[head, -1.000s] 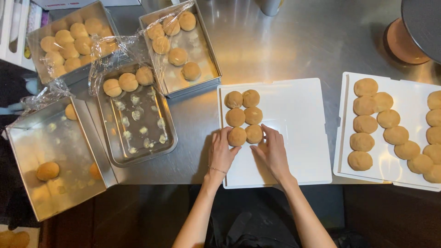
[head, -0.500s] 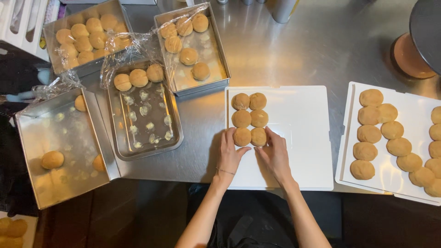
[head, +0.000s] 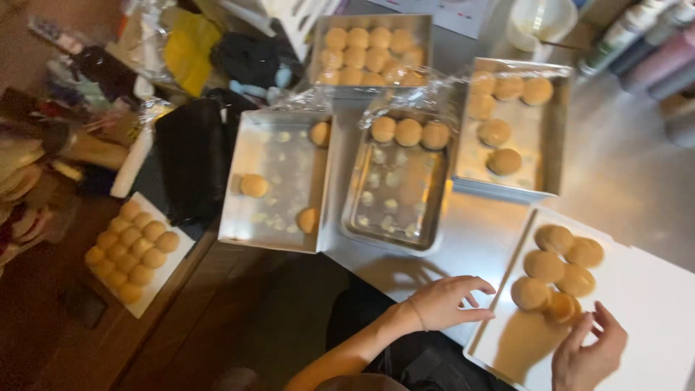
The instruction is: Arrange round pastries onto boards to form large letter shapes.
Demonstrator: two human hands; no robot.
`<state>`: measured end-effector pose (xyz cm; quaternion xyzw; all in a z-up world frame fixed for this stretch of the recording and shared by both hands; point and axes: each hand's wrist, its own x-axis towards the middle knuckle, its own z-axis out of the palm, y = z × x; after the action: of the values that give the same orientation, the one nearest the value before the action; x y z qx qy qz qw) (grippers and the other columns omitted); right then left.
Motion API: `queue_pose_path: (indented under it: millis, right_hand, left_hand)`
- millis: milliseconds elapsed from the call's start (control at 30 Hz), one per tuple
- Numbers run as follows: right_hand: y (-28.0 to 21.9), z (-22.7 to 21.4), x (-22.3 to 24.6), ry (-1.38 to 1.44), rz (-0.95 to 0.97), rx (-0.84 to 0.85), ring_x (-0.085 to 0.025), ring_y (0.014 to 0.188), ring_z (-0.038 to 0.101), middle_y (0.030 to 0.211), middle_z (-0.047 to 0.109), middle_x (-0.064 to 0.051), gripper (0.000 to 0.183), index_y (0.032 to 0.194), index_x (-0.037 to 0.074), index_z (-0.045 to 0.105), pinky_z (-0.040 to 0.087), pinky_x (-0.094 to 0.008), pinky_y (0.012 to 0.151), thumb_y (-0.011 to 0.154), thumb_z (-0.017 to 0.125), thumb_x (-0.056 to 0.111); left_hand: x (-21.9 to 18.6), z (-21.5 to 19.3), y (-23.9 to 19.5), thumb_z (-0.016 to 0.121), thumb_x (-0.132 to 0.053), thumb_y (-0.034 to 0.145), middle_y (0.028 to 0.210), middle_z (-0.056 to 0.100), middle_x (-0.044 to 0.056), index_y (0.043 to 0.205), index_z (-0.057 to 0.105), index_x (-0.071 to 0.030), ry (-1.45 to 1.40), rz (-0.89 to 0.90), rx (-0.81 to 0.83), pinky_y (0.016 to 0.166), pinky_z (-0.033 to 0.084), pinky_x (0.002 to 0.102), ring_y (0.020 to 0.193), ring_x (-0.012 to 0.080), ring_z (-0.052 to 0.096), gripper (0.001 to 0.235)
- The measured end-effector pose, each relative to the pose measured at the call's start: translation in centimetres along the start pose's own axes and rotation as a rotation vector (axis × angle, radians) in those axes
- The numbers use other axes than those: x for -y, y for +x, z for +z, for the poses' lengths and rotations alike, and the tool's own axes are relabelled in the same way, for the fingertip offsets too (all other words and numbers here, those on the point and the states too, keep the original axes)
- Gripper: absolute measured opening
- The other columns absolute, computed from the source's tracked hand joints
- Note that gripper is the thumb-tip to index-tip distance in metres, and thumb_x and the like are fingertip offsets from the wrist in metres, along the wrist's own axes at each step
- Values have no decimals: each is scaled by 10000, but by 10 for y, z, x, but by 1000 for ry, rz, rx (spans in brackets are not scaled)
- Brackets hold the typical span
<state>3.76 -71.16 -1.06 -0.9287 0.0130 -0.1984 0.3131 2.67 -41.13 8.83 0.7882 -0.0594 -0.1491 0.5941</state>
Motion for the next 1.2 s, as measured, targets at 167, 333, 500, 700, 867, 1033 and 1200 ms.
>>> queue_pose_path:
  millis: [167,333,500,700,867,1033,1200]
  right_hand:
    - [39,43,145,148,-147,85,-268,1081,663,1190,674,-185,136,1295,-25,626,542,-351,981,1203,542,32]
    - [47,121,300,305,-149,441,-280,976,699,1141,681,-171,232,1229,13,660,542,-363,852,999,643,32]
    - [-20,234,371,113,-838,849,-387,1073,633,1115,686,-170,300,1088,39,679,485,-456,938,796,712,98]
    - [-86,302,396,-549,-1178,793,-310,1107,634,1087,663,-152,243,1120,70,656,321,-495,1154,902,580,146]
    - [-91,302,398,-610,-1194,721,-311,1108,626,1153,642,-166,282,1139,71,648,346,-496,1112,895,556,178]
    - [-57,252,434,-549,-1177,728,-312,1104,593,1066,604,-147,242,1113,68,633,370,-491,1090,901,578,168]
    - [-18,205,438,161,-659,726,-326,1126,571,1154,598,-121,382,1112,67,589,401,-474,1060,755,722,88]
  left_hand:
    - [85,-197,-81,668,-134,983,1122,749,105,1210,650,-51,7,-16,-610,840,592,331,985,221,734,242]
    - [162,-342,-146,760,-95,804,1264,631,212,1250,580,-10,972,-252,-634,1061,476,464,1214,367,590,488]
    - [188,-354,-141,751,-144,864,1251,634,205,1310,582,-35,606,-61,-544,1004,481,430,1166,399,588,489]
    - [194,-337,-84,732,-125,918,1263,640,193,1284,578,-29,476,57,-720,1041,490,441,1198,407,592,409]
    - [213,-341,-8,774,-128,881,1307,612,216,1352,530,-15,420,107,-778,1054,456,463,1235,424,555,543]
    - [248,-334,45,858,-140,745,1321,585,227,1370,474,-31,413,66,-765,1059,446,464,1256,438,529,741]
    - [215,-336,48,861,-82,616,1158,604,213,1220,502,-18,483,-129,-790,957,467,488,1119,428,562,705]
